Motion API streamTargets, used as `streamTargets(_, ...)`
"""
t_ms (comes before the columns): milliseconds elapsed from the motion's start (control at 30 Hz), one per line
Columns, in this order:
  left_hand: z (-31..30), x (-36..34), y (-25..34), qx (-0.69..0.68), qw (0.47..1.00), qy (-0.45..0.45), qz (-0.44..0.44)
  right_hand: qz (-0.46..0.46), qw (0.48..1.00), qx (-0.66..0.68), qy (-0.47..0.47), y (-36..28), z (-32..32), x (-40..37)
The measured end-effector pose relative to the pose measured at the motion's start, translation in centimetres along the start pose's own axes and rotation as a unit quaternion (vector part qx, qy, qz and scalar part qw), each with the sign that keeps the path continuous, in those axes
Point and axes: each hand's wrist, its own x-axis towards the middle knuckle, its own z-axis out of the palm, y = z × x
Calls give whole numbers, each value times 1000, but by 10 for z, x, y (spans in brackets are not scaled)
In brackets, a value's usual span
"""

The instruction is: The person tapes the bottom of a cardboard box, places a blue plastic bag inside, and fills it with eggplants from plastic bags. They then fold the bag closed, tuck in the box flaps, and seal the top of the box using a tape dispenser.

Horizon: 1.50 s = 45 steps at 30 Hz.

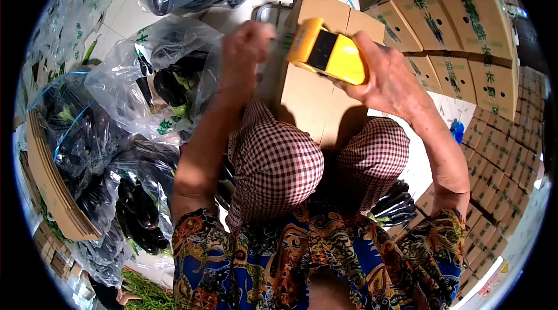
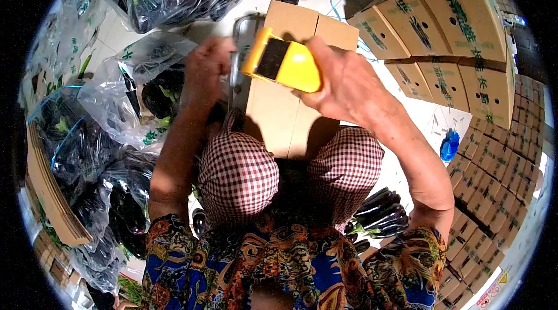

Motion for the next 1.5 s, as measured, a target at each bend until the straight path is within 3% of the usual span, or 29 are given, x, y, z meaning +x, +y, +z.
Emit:
streamTargets(100,-51,7,-32,-99,983,116,-100,39,998,-34,-21,9,-12,-17)
streamTargets(200,-59,6,-53,-75,989,73,-104,45,997,-49,-38,11,-14,-21)
streamTargets(333,-48,5,-61,-24,990,91,-108,34,998,-51,-28,13,-10,-21)
streamTargets(500,-49,3,-66,114,982,116,-96,86,988,-97,-90,1,-11,-11)
streamTargets(600,-49,8,-112,222,964,99,109,100,981,-122,-116,1,-7,-4)
streamTargets(700,-35,18,-157,404,881,80,232,113,975,-140,-127,1,-6,-5)
streamTargets(800,0,19,-249,309,946,5,98,110,978,-131,-117,-1,-3,-6)
streamTargets(900,3,14,-197,345,936,-47,44,122,979,-120,-110,-10,-8,0)
streamTargets(1000,-4,18,-217,448,887,-109,43,127,973,-139,-130,-3,-4,2)
streamTargets(1033,-9,16,-194,514,842,-162,-5,124,975,-136,-125,-6,-3,2)
streamTargets(1133,-13,3,-260,457,882,-101,60,104,981,-127,-102,-1,-3,4)
streamTargets(1167,9,20,-242,144,962,94,-211,98,984,-122,-91,1,-3,1)
streamTargets(1233,11,23,-172,147,988,38,-36,94,984,-130,-80,-1,-1,-3)
streamTargets(1267,23,27,-133,139,988,53,35,90,985,-128,-75,-3,0,-3)
streamTargets(1333,34,32,-163,127,967,38,219,79,987,-124,-59,-4,-1,-2)
streamTargets(1400,17,42,-188,371,869,-1,326,57,991,-111,-45,-1,2,-3)
streamTargets(1500,17,42,-198,277,949,-12,152,41,994,-101,-27,1,1,-5)
